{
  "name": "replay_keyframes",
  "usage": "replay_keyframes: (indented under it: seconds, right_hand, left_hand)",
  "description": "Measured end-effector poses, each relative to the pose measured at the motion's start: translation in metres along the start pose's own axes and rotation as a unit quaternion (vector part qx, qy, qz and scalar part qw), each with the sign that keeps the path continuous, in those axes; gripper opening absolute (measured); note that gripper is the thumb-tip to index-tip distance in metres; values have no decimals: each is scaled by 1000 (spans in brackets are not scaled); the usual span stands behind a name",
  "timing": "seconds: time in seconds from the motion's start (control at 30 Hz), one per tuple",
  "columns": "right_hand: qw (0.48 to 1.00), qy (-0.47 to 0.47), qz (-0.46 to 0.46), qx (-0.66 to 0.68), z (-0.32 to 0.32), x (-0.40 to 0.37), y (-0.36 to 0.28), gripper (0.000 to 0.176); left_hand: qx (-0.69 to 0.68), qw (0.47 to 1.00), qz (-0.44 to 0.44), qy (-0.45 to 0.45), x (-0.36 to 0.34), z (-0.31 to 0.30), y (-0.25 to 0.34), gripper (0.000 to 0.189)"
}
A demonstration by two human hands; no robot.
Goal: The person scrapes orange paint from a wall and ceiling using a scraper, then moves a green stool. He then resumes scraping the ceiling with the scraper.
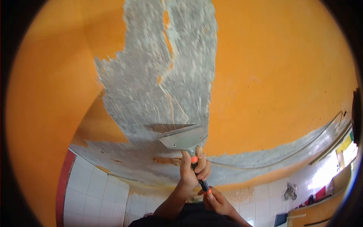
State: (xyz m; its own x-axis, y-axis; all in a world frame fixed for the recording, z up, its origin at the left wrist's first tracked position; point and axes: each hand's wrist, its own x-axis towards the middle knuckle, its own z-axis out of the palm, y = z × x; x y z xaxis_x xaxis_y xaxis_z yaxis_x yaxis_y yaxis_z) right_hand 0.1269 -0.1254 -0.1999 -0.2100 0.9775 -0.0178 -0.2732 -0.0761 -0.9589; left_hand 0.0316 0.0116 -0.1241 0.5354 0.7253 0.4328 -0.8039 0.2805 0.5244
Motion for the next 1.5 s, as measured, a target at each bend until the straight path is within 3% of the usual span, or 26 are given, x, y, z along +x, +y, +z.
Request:
replay_keyframes:
  seconds: [0.2, 0.27, 0.67, 0.83, 1.13, 1.3, 1.5]
  right_hand:
    - [999, 10, 51, 10, -9, -3, 52, 34]
    - [999, 13, 13, 29, -6, -2, 61, 35]
    - [987, 141, 9, -76, -10, -1, 118, 33]
    - [983, 149, 8, -108, -21, 4, 158, 33]
    - [984, 121, 22, -126, -18, -2, 166, 40]
    - [981, 134, 26, -139, -15, -4, 178, 34]
    - [978, 136, 35, -157, -15, 0, 168, 43]
  left_hand:
    - [33, 994, -62, 80, -32, -34, -24, 50]
    - [49, 992, -68, 98, -38, -40, -29, 50]
    - [82, 978, -131, 142, -46, -60, -45, 56]
    - [113, 964, -166, 174, -59, -78, -60, 58]
    - [152, 942, -167, 247, -73, -83, -67, 59]
    - [136, 941, -178, 252, -77, -90, -70, 59]
    - [155, 941, -172, 246, -69, -84, -64, 60]
